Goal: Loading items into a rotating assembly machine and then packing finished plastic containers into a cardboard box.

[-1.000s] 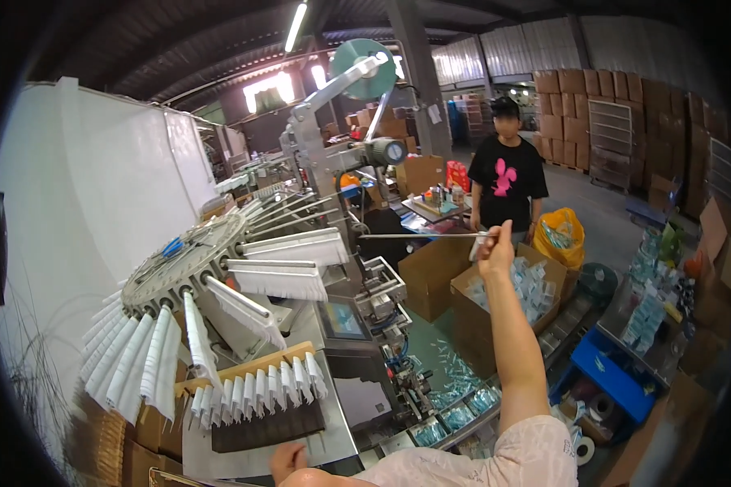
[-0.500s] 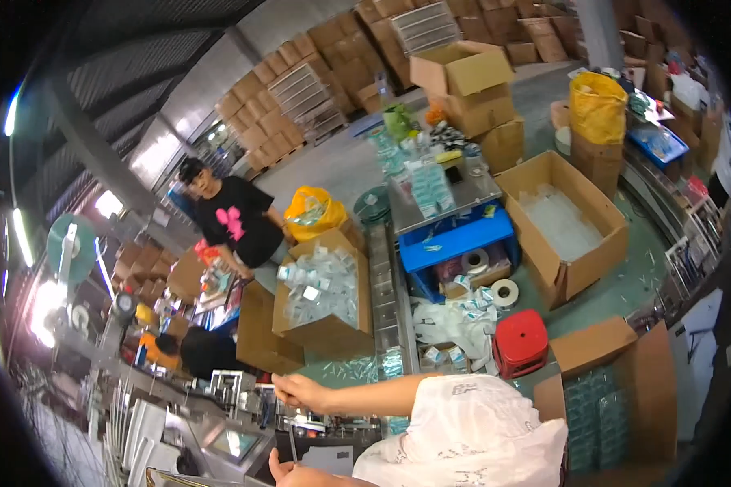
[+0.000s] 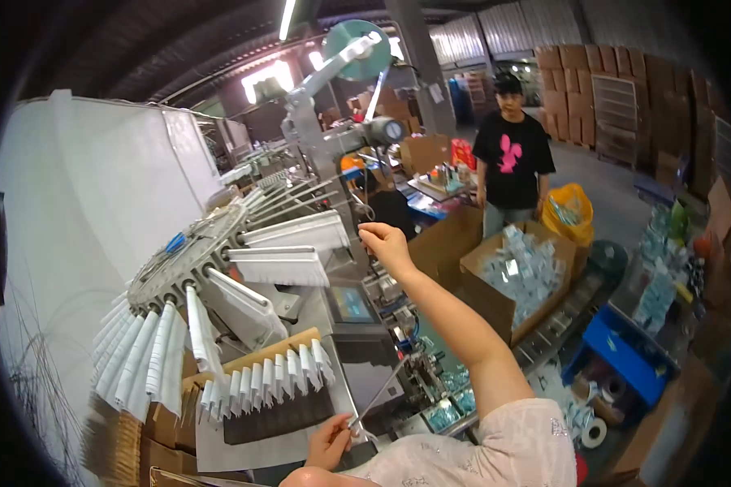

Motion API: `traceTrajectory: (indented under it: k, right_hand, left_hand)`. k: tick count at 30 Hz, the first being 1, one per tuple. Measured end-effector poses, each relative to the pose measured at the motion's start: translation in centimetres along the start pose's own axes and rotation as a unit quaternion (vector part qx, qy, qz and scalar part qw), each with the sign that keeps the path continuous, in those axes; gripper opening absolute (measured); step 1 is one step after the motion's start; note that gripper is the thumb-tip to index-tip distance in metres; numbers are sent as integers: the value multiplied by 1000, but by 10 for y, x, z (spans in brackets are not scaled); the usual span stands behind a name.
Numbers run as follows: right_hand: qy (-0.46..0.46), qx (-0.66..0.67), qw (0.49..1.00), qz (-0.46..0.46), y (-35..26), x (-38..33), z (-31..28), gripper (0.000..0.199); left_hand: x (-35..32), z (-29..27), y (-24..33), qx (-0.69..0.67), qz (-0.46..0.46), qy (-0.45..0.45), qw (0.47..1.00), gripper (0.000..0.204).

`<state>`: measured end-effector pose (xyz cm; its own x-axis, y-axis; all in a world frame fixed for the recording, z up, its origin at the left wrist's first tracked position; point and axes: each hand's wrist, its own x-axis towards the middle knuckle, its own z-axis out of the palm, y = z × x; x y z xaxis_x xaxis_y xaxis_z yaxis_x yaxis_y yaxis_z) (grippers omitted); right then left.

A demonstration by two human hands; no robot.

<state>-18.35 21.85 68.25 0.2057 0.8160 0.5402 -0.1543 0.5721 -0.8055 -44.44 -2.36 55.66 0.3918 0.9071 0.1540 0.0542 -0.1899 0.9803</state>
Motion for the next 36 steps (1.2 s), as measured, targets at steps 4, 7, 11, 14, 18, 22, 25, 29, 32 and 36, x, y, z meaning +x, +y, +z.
traceTrajectory:
  k: [4,7,11,14,18,22,25,29,32,36]
  right_hand:
    - [26,-39,997,-54,-8,5,31,22]
    - [23,-63,996,-58,-7,9,31,20]
    - [23,-66,996,-56,-8,11,32,20]
    - [19,-80,996,-46,-3,14,29,19]
    - [12,-73,997,-36,0,14,27,18]
    - [31,-44,997,-47,-1,9,25,18]
    - [38,-52,998,-27,-3,1,12,15]
    - [31,-31,999,-24,11,-2,-2,15]
    - [21,-11,1000,6,11,-6,-10,15]
    - [-113,-134,984,-7,-3,-51,-37,16]
  left_hand:
    - [-19,-4,-20,-27,-6,49,998,29]
    - [-19,-6,-22,-40,-18,52,998,29]
    - [-13,-9,-23,-32,-24,50,998,29]
    - [-11,-12,-21,-8,-31,17,999,29]
    - [-11,-10,-25,-33,-17,30,999,29]
    - [-15,-10,-25,-32,-16,37,999,31]
    - [-15,-8,-15,-34,-15,36,999,31]
    - [-11,-8,-1,-25,-27,13,999,34]
    - [-6,-9,6,-16,-27,2,1000,33]
    - [-3,-10,10,83,27,5,996,36]
